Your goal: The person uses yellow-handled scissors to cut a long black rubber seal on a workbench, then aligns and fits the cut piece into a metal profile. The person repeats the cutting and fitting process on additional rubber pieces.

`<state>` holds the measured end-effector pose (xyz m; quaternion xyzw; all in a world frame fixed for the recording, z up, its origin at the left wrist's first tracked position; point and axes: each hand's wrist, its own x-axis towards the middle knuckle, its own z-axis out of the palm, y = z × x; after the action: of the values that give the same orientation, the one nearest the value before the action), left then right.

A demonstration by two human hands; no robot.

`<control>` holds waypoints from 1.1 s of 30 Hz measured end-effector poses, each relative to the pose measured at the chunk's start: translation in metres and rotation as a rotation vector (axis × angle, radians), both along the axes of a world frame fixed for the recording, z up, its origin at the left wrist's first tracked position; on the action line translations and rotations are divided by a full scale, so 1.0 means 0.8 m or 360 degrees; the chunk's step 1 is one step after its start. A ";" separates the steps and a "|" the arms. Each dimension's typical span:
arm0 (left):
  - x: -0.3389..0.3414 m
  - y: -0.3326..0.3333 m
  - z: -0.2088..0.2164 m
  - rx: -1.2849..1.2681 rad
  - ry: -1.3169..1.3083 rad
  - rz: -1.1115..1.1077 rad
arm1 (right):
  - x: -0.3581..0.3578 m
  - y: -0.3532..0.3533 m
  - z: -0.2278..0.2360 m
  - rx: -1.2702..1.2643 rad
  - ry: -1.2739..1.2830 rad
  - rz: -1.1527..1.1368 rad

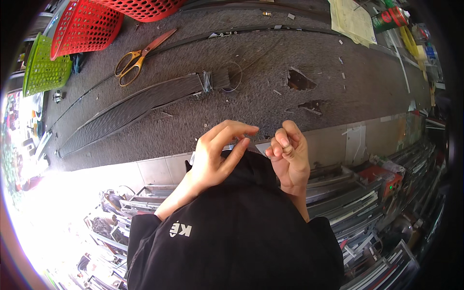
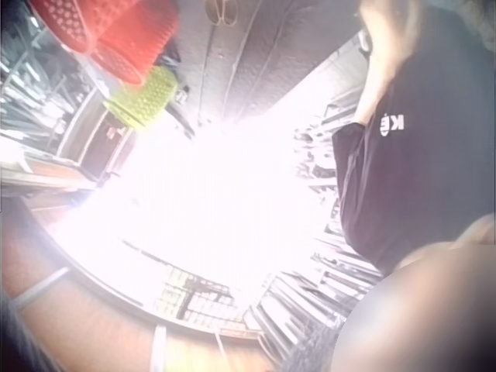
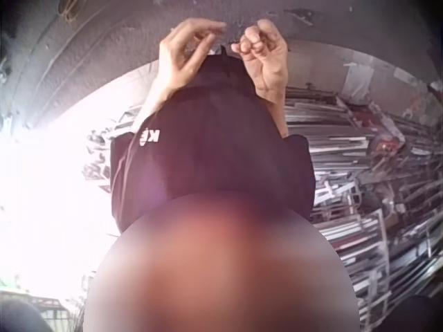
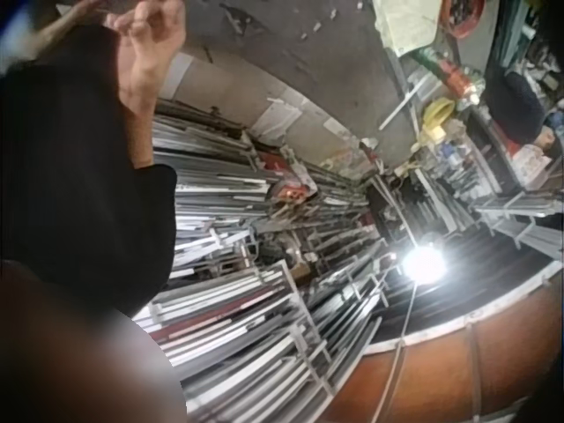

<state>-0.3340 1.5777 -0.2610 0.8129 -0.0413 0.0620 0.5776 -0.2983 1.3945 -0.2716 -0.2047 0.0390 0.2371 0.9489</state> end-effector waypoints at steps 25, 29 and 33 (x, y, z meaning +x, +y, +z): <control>-0.003 0.169 -0.037 0.1238 -0.0167 0.0445 | -0.201 -0.260 -0.482 -0.2471 0.0144 0.1262; -0.029 0.148 -0.062 0.1371 -0.0833 0.0775 | -0.188 -0.256 -0.464 -0.2363 0.0228 0.1266; -0.040 0.140 -0.076 0.1371 -0.0925 0.0894 | -0.147 -0.232 -0.389 -0.2092 0.0361 0.1323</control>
<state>-0.3656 1.6896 -0.3220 0.9037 -0.0025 0.4104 0.1218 -0.4157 1.2091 -0.5830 -0.6964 0.1881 0.5204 0.4570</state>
